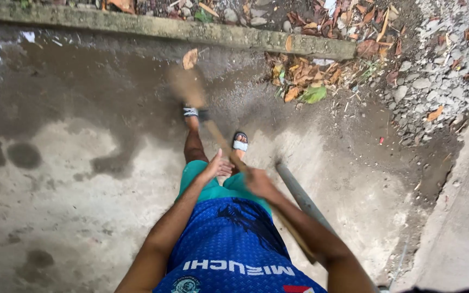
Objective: Sweeping dirt and debris on a concrete floor and outdoor area using a broom.
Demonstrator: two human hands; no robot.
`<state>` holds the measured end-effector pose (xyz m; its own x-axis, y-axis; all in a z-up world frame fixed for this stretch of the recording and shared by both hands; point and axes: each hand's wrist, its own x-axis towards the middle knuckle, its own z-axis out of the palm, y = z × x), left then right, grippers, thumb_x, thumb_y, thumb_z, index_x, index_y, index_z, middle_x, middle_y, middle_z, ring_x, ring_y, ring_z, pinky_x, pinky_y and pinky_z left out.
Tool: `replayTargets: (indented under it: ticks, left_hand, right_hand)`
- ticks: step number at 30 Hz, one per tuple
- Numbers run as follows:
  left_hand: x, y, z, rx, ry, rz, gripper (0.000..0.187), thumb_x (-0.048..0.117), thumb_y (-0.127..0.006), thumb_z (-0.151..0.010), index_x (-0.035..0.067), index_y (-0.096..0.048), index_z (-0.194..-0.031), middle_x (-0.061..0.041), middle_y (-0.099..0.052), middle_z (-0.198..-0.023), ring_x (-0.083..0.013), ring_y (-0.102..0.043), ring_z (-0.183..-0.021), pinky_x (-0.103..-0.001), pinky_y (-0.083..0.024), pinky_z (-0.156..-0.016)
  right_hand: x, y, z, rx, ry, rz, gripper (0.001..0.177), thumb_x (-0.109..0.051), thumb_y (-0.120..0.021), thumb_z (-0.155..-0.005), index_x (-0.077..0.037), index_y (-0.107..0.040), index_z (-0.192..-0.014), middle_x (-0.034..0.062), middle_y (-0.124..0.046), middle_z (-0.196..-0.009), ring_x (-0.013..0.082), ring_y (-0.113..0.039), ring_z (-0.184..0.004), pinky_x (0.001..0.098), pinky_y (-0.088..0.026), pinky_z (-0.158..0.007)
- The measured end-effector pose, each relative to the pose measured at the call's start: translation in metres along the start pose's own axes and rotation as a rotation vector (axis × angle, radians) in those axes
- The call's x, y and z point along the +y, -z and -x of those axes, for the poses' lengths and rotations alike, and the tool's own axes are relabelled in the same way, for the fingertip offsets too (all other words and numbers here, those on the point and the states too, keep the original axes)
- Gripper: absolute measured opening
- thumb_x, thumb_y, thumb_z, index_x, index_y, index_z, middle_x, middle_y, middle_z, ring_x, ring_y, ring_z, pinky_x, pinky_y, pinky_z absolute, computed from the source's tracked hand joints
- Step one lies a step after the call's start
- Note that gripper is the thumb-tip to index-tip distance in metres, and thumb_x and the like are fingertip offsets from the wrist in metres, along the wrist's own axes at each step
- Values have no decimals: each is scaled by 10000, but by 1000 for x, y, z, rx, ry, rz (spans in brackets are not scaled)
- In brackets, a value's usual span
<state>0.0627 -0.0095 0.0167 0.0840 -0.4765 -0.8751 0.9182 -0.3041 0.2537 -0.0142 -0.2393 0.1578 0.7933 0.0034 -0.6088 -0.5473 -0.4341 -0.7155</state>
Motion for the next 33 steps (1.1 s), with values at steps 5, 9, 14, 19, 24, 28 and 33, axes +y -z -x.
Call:
replayTargets:
  ticks: [5,9,14,19,24,28,33]
  left_hand:
    - [22,114,-40,528,-541,516,345,339,-560,-1066,109,-521,-811,-47,-544,-691,-228,-588,-586,-381,-539,-565]
    - [82,175,-42,540,-432,462,415,310,-508,-1084,77,-517,-741,-68,-552,-635,-221,-580,-573,-377,-530,-548]
    - [137,123,-83,155,-521,-485,288,286,-469,-1025,102,-684,-976,-62,-646,-838,-166,-628,-726,-386,-548,-566]
    - [160,-50,-172,-158,-239,-841,150,214,-615,-732,99,-623,-829,-172,-684,-736,-299,-663,-621,-485,-511,-499]
    - [144,-158,-167,-375,69,-505,256,192,-450,-945,62,-598,-782,-175,-664,-641,-296,-653,-525,-451,-463,-412]
    - [151,-156,-113,-312,-4,-420,403,246,-454,-1009,-16,-629,-757,-173,-663,-658,-255,-639,-528,-410,-487,-433]
    - [109,-83,-102,3,-116,-268,368,199,-411,-1019,26,-560,-731,-123,-601,-621,-208,-600,-504,-384,-476,-406]
  right_hand:
    - [-9,-149,-151,-766,-538,-1276,70,-15,-678,-1032,21,-620,-1018,70,-568,-728,171,-571,-588,302,-450,-510]
    - [-97,-135,-210,-931,-718,-1698,144,-84,-585,-986,-57,-675,-1095,-14,-519,-701,29,-436,-434,170,-303,-334]
    - [-109,-83,-198,-269,-620,-1131,120,-89,-587,-1000,-101,-643,-1106,-73,-392,-569,45,-331,-384,232,-239,-321]
    - [-104,18,-144,202,-753,-1136,87,-112,-542,-985,-112,-628,-975,-45,-425,-580,57,-342,-393,231,-238,-330]
    - [-92,57,-94,477,-655,-1307,92,-4,-517,-984,-89,-543,-1008,-20,-474,-664,89,-393,-461,243,-293,-376]
    - [-149,89,-64,242,-754,-1242,70,-173,-548,-1034,-110,-528,-1014,-46,-393,-597,70,-367,-421,232,-278,-340]
    - [-173,118,-68,-46,-873,-1189,354,-356,-493,-1041,-42,-636,-1118,-55,-363,-549,28,-307,-375,193,-214,-303]
